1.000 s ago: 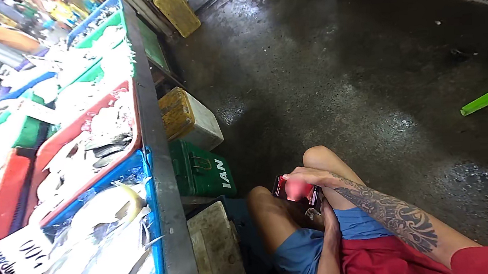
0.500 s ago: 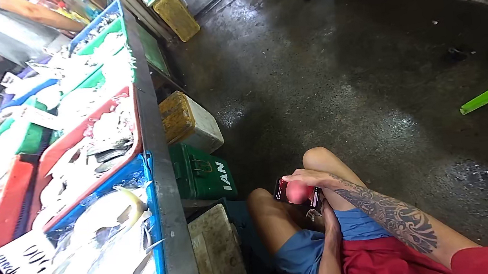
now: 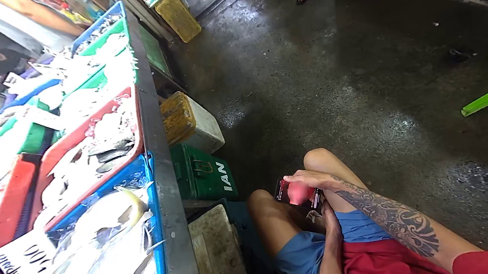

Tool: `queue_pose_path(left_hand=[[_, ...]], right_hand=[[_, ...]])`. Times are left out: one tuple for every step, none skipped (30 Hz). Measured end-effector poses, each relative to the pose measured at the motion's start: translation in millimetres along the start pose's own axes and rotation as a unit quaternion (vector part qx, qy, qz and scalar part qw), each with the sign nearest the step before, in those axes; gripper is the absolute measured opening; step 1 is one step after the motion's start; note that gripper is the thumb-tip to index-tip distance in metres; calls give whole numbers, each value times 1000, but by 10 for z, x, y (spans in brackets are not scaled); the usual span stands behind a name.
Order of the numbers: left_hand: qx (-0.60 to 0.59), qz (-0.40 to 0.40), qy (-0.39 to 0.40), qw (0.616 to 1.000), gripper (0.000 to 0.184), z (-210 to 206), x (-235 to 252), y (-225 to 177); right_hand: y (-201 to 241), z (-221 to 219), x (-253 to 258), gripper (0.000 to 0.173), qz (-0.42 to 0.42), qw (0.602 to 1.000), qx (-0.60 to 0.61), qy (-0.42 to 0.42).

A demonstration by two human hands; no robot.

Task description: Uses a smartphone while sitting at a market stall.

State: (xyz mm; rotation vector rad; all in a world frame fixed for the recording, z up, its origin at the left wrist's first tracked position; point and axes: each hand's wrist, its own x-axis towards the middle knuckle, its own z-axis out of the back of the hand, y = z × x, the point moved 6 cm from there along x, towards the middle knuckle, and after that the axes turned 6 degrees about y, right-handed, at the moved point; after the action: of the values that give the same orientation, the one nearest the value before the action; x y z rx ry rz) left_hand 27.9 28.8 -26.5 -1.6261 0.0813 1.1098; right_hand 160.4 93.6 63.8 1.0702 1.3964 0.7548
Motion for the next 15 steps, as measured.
queue_pose_path(left_hand=[[1, 0, -2, 1000, 54, 1, 2, 3], [3, -1, -2, 1000, 54, 3, 11, 12], [2, -3, 1, 1000, 54, 3, 20, 19], [1, -4, 5, 1000, 55, 3, 31, 28], [2, -4, 6, 1000, 55, 4, 38, 37], [0, -5, 7, 1000, 55, 4, 45, 45], [-1, -6, 7, 1000, 55, 3, 51, 52], [0, -6, 4, 1000, 55, 2, 52, 51], [1, -8, 1, 1000, 54, 1, 41, 29], [0, -12, -3, 1000, 53, -1, 22, -8], [1, -17, -4, 1000, 52, 0, 3, -38], [0, -22, -3, 1000, 51, 2, -8, -53], [0, -26, -2, 1000, 51, 4, -14, -59], [0, -24, -2, 1000, 51, 0, -16, -60], [-1, -20, -5, 1000, 51, -2, -7, -50]], right_hand=[[-4, 0, 1, 63, -2, 1000, -2, 1], [-5, -2, 0, 63, -4, 1000, -3, 1], [-1, -4, -5, 63, -5, 1000, -2, 0], [2, -4, -9, 63, -8, 1000, -2, -1], [1, 0, -10, 63, -10, 1000, -3, -2], [-1, 4, -8, 64, -11, 1000, -5, -4], [-4, 7, -7, 64, -10, 1000, -7, -5], [-2, 7, -10, 64, -6, 1000, -9, -4], [-6, 9, -6, 64, 0, 1000, -14, -2], [-17, 11, 4, 64, 4, 1000, -15, -1], [-28, 11, 12, 64, 6, 1000, -14, 1], [-39, 10, 17, 65, 5, 1000, -14, 4], [-60, 11, 27, 66, 3, 1000, -15, 6], [-74, 14, 37, 67, 2, 1000, -17, 6], [-77, 15, 40, 67, -2, 1000, -16, 6]])
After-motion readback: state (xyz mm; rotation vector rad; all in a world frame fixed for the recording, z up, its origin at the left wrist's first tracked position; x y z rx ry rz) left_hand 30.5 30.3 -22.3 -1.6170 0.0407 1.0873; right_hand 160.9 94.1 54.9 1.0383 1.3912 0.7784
